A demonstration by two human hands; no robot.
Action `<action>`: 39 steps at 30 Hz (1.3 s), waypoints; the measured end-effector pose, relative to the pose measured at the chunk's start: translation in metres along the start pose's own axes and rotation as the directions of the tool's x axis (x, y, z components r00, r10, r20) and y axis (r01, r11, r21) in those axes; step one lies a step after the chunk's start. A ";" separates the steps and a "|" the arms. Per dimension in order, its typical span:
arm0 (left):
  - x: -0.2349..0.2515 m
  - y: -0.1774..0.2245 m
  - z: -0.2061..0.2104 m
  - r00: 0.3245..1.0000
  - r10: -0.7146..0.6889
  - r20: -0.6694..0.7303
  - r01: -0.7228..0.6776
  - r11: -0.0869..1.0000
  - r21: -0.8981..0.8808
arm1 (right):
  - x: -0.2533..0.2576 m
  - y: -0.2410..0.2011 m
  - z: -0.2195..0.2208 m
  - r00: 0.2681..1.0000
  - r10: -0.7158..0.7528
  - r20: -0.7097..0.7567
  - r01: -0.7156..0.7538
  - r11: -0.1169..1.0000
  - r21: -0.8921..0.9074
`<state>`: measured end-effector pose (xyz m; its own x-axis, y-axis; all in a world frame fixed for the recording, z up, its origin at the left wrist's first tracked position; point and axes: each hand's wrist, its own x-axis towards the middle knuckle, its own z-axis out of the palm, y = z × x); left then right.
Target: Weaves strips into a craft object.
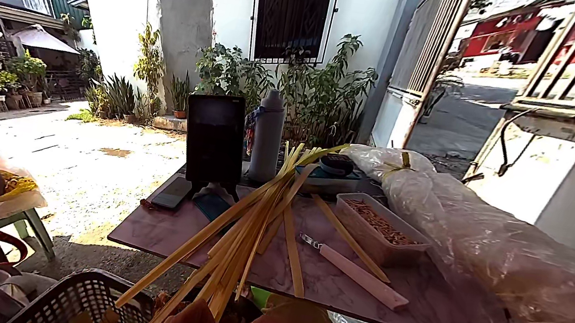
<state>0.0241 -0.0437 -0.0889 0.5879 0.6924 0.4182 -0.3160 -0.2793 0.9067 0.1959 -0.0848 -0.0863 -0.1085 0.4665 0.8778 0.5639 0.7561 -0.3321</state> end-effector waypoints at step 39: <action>-0.038 -0.012 -0.119 0.987 0.120 -0.107 -0.151 0.922 -0.356 | 0.070 0.268 -0.172 0.450 0.892 -0.042 -0.581 0.256 -0.773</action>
<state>-0.0832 0.0131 -0.1223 0.4629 0.7210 0.5157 -0.6453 -0.1248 0.7537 0.4801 0.0718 -0.0548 0.4886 0.8652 0.1129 0.8401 -0.4316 -0.3285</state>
